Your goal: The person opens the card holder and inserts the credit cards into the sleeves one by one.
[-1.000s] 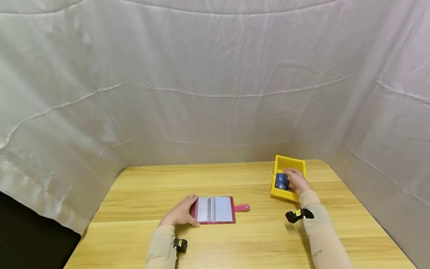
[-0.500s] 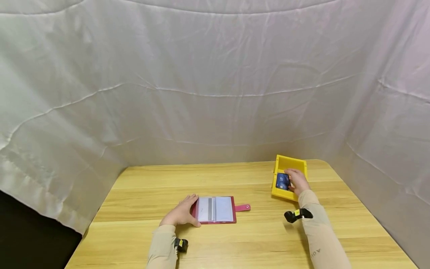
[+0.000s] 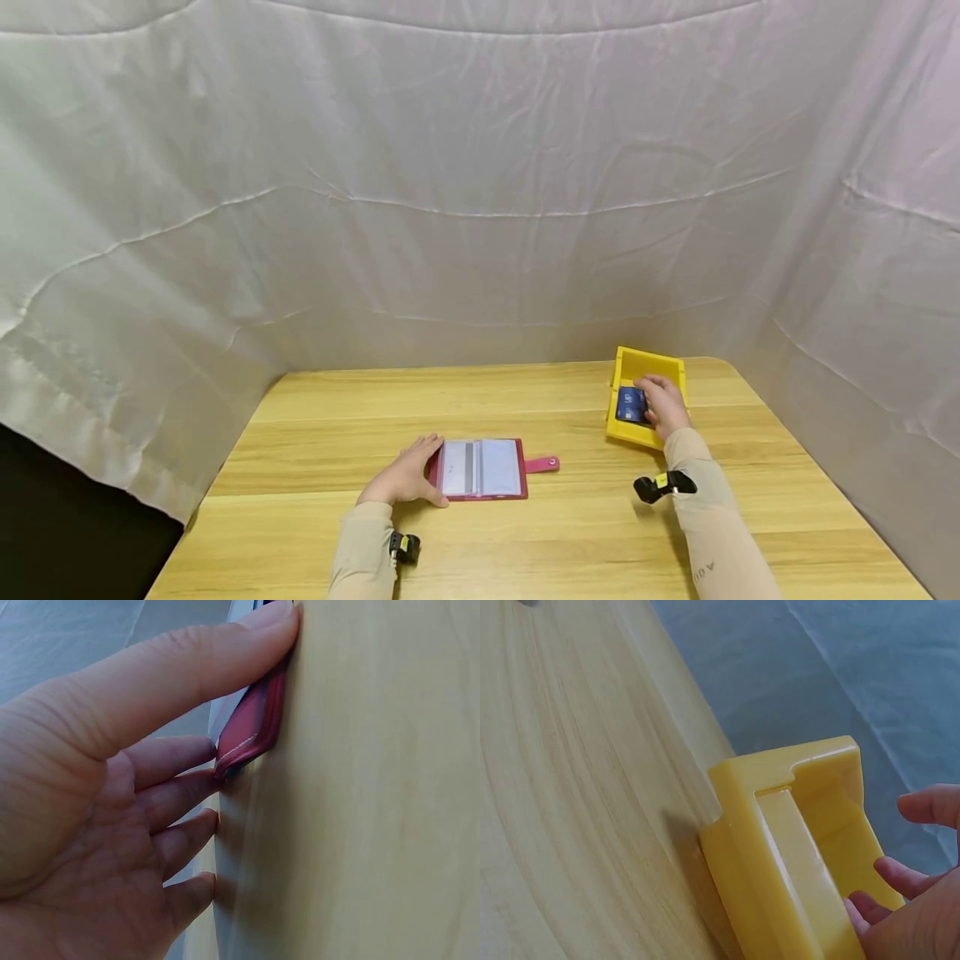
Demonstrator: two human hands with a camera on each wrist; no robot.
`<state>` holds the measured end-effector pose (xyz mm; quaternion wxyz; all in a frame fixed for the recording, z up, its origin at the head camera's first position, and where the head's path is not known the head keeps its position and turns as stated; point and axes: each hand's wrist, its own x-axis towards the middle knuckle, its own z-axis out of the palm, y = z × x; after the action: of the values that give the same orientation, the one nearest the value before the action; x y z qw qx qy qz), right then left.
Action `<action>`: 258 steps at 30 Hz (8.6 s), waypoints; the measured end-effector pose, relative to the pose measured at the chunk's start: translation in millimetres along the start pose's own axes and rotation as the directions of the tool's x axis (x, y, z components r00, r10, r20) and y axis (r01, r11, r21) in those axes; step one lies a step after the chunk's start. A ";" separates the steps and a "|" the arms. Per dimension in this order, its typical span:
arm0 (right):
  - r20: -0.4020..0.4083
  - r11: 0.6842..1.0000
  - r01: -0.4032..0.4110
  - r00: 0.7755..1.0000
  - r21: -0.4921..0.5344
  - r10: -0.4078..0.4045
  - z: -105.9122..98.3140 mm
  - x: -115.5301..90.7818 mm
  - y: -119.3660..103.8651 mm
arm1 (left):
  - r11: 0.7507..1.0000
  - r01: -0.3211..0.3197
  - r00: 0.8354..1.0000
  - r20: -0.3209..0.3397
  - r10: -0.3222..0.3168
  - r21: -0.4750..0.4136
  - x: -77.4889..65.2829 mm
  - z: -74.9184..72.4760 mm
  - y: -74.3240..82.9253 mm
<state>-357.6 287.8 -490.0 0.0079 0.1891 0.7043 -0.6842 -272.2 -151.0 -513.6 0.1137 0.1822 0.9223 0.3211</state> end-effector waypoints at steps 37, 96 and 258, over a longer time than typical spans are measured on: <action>0.142 0.991 0.023 0.990 -0.133 -0.004 -4.9 2.7 -2.4 | 1.000 0.001 1.000 0.005 -0.001 0.003 5.1 0.3 3.3; 0.423 0.995 0.097 0.903 -0.034 -0.073 70.4 -84.2 15.2 | 1.000 0.003 1.000 0.002 -0.003 -0.018 4.1 -0.6 4.1; 0.521 0.872 0.372 0.837 -0.320 -0.166 204.4 -128.7 39.9 | 0.999 0.001 1.000 -0.012 -0.002 -0.042 3.5 0.0 4.6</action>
<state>-277.7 57.1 -506.5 0.1222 -0.0946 0.8268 -0.5409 -274.1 -146.2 -511.0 0.1124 0.1772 0.9161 0.3416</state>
